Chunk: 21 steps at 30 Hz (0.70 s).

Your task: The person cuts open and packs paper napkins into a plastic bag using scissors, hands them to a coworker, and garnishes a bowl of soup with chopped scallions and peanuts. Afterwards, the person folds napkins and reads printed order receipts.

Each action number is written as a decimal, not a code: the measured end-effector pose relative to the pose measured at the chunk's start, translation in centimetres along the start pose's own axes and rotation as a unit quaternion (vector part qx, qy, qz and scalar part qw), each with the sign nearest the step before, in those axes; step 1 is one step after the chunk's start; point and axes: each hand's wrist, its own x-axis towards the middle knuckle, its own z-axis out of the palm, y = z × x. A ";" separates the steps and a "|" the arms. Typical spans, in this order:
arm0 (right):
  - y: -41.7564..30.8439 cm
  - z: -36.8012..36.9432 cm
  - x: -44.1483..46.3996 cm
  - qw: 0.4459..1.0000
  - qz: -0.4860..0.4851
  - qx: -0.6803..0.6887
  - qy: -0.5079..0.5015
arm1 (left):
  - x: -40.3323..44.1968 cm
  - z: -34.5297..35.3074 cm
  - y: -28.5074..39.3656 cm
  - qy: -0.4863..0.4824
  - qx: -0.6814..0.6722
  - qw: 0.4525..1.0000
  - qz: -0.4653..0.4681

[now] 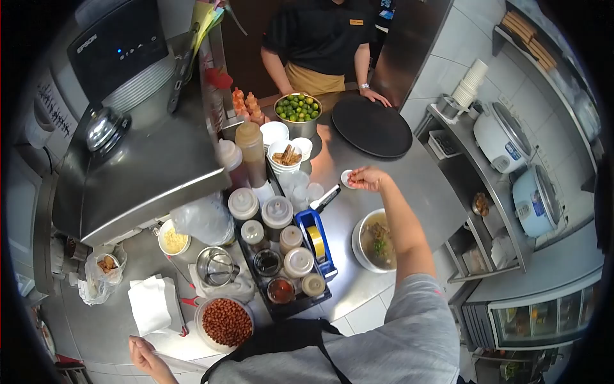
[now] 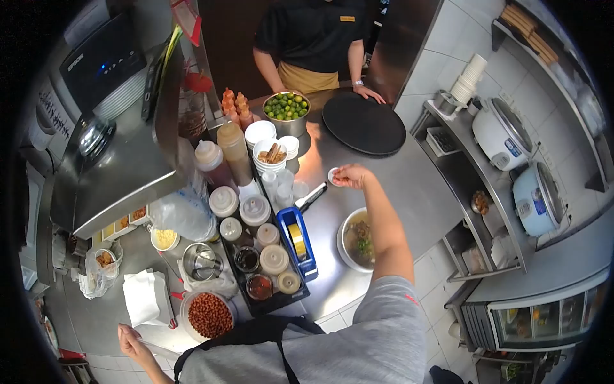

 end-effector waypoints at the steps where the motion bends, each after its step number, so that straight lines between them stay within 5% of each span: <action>1: 1.2 -1.4 1.6 0.998 -0.004 0.000 0.060 | 0.3 0.2 0.4 0.003 0.003 1.000 0.000; 6: 2.2 -2.6 4.9 0.973 -0.002 -0.087 0.212 | 1.0 1.3 2.1 0.009 0.011 0.999 -0.043; 7: 2.0 -2.5 5.8 0.915 -0.003 -0.327 0.235 | 1.1 1.4 2.3 0.003 0.021 0.999 -0.047; 9: 1.7 -1.9 7.0 0.637 -0.007 -0.735 0.232 | 1.2 2.0 2.3 -0.007 0.023 0.999 -0.035; 19: -2.9 0.1 1.4 0.659 -0.024 -0.724 0.204 | 1.5 2.3 1.6 -0.010 0.005 1.000 -0.025; 21: -3.5 1.8 -1.9 0.844 -0.136 -0.410 0.319 | 1.4 2.0 1.0 -0.011 0.001 0.999 -0.031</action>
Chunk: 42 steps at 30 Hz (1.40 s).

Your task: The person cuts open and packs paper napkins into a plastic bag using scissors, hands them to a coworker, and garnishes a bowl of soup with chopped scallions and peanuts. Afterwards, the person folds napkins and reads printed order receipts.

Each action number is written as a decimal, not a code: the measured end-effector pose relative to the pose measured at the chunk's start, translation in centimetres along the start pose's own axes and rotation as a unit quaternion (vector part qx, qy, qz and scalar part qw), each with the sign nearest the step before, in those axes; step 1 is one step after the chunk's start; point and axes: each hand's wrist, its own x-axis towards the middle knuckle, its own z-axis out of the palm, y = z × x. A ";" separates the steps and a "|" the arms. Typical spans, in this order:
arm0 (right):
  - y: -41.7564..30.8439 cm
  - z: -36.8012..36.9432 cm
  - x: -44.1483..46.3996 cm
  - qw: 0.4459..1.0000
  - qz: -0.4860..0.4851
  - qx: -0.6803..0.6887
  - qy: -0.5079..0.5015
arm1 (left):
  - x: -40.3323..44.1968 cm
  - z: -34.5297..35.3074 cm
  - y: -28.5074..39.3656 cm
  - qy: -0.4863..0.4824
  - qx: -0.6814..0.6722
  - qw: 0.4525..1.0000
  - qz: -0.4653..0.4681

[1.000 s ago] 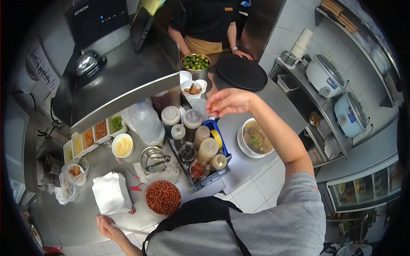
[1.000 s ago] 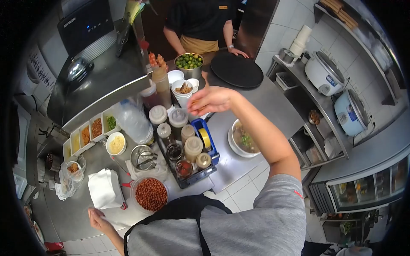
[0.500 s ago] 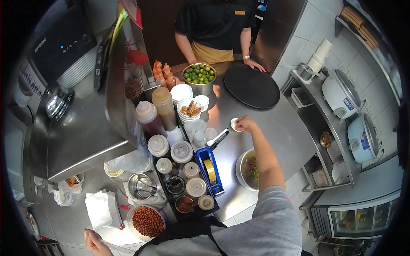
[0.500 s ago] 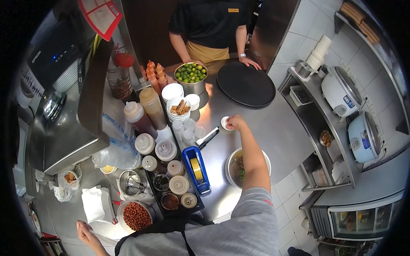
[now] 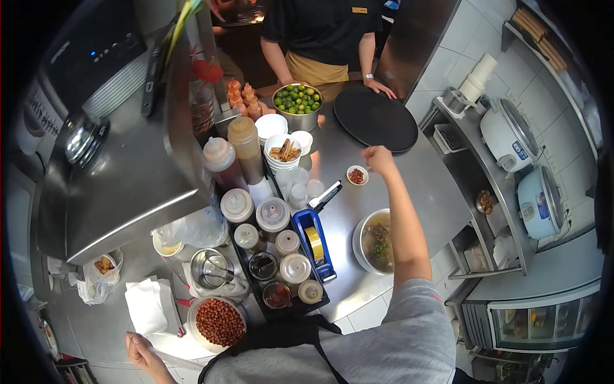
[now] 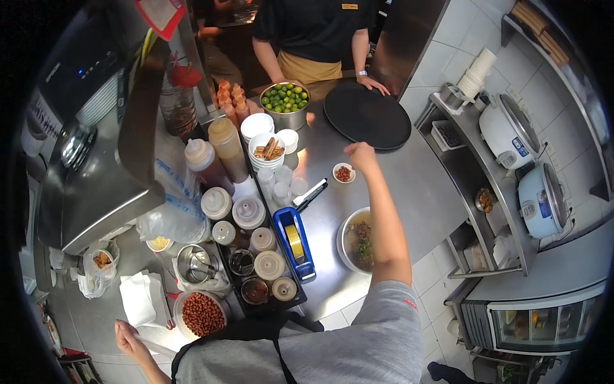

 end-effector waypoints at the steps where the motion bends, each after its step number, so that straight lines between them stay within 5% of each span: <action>1: -1.3 -0.7 -2.1 0.993 -0.022 0.112 -0.021 | 0.0 -0.2 -0.5 -0.004 -0.001 1.000 -0.004; 4: -9.4 -2.0 -13.8 0.910 -0.135 0.353 -0.173 | -0.1 -0.1 -2.8 -0.022 -0.002 1.000 -0.021; 8: -17.4 3.9 -28.2 0.717 -0.272 0.333 -0.548 | -0.4 -0.2 -5.9 -0.050 -0.017 0.994 -0.098; 11: -20.5 14.2 -34.4 0.710 -0.510 0.093 -0.477 | -0.8 -0.7 -8.7 -0.059 -0.040 0.985 -0.158; 13: -18.6 21.8 -36.8 0.713 -0.564 0.026 -0.416 | -1.0 -1.2 -9.6 -0.049 -0.047 0.981 -0.180; 15: -17.6 27.4 -39.1 0.825 -0.494 -0.153 -0.230 | -1.4 -2.4 -10.8 -0.031 -0.066 0.970 -0.230; 16: -18.2 27.8 -39.6 0.818 -0.451 -0.207 -0.292 | -1.6 -3.3 -11.5 -0.023 -0.077 0.963 -0.258; 21: -18.9 29.1 -38.8 0.808 -0.482 -0.225 -0.253 | -1.6 -8.0 -10.9 -0.030 -0.084 0.949 -0.303; 27: -21.6 26.7 -34.7 0.838 -0.425 -0.106 -0.325 | -1.1 -10.3 -12.2 -0.038 -0.167 0.950 -0.261; 29: -21.4 26.4 -33.8 0.863 -0.181 0.074 -0.466 | -0.8 -10.4 -12.6 -0.035 -0.179 0.944 -0.276; 30: -21.2 26.0 -33.7 0.864 -0.182 0.073 -0.463 | -0.6 -10.4 -12.7 -0.035 -0.182 0.944 -0.274; 32: -20.7 25.2 -33.9 0.810 0.009 0.274 -0.519 | -0.1 -9.9 -12.9 -0.046 -0.188 0.942 -0.276; 37: -18.6 24.5 -33.8 0.700 0.118 0.438 -0.552 | 2.2 -6.5 -11.1 -0.097 -0.210 0.938 -0.259; 42: -17.9 24.5 -34.8 0.749 0.088 0.416 -0.508 | 3.9 -2.2 -7.5 -0.171 -0.226 0.937 -0.206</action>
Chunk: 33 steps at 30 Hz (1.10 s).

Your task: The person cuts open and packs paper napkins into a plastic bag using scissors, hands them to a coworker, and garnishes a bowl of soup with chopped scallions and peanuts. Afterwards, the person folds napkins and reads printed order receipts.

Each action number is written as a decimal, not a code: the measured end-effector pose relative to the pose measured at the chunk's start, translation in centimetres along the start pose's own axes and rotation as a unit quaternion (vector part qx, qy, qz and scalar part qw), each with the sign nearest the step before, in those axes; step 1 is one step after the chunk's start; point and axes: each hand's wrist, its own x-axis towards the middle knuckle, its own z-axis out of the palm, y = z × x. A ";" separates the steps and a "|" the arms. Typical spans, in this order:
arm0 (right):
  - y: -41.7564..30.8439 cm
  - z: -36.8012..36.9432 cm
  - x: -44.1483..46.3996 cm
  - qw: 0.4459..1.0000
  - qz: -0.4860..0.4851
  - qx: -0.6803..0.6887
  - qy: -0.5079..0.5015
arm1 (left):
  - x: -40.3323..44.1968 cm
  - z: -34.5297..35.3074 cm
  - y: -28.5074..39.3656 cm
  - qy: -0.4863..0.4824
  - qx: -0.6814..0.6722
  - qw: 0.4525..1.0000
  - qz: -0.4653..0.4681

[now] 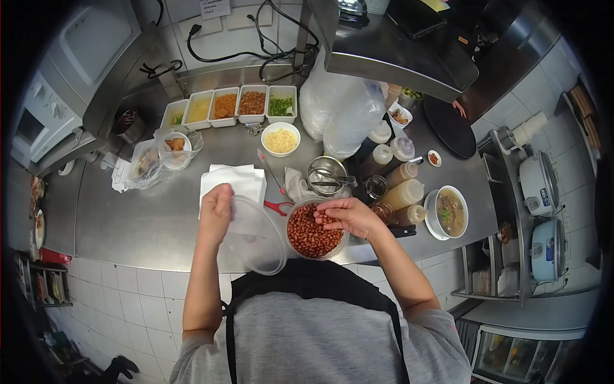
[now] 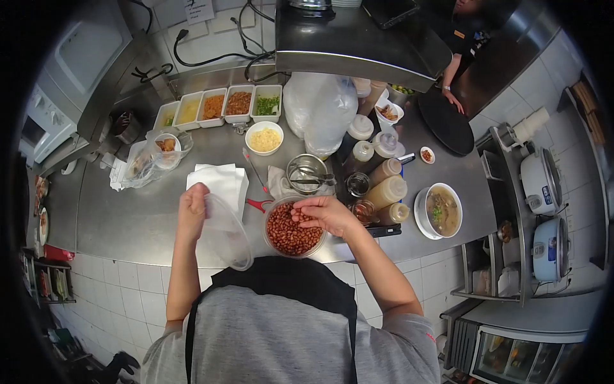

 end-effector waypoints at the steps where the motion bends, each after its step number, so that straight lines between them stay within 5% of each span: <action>1: 0.2 0.2 0.0 0.997 -0.015 -0.067 0.033 | 0.1 0.8 0.4 -0.018 -0.013 1.000 0.006; 3: 0.3 0.7 0.1 0.974 -0.039 -0.199 0.105 | 0.1 2.0 1.0 -0.032 -0.029 0.999 0.006; 10: 0.1 0.5 0.0 0.977 -0.058 -0.183 0.092 | -0.3 2.7 0.0 -0.029 -0.055 0.998 -0.004; 12: -0.2 -0.1 -0.3 0.999 -0.021 0.021 0.022 | -0.4 2.8 -0.3 -0.020 -0.060 0.998 -0.017; 16: 0.2 -1.2 0.1 0.979 0.029 0.203 -0.011 | -0.2 3.7 -1.4 -0.016 -0.070 0.997 -0.034; 18: -0.7 0.3 -0.7 0.974 0.055 0.206 0.079 | -0.4 5.0 -1.3 -0.049 -0.005 0.997 -0.059; 20: -0.3 -1.0 -1.6 0.964 0.012 0.253 -0.079 | -0.3 6.6 -1.5 -0.087 0.092 0.991 -0.048; 23: -1.1 0.9 -5.1 0.989 -0.050 0.128 0.056 | 0.0 9.0 -4.5 -0.117 0.207 0.971 0.037; 24: -0.7 0.8 -5.9 0.989 -0.081 0.060 0.105 | -0.3 9.5 -2.9 -0.156 0.220 0.962 -0.044; 25: 0.2 0.8 -6.2 0.990 -0.082 0.058 0.104 | -0.4 10.1 -4.1 -0.141 0.217 0.966 0.022; 26: 1.5 0.6 -6.2 0.961 -0.148 -0.133 0.192 | -0.8 10.7 -5.5 -0.126 0.213 0.965 0.089; 28: 5.3 -1.1 -5.1 0.815 -0.308 -0.400 0.284 | -1.6 11.4 -5.8 -0.115 0.219 0.964 0.101; 30: 5.7 1.6 -5.1 0.732 -0.337 -0.468 0.363 | -2.1 11.6 -5.9 -0.115 0.192 0.967 0.119; 33: 7.6 2.2 -4.2 0.681 -0.301 -0.532 0.404 | -2.5 10.8 -5.4 -0.134 0.196 0.963 0.129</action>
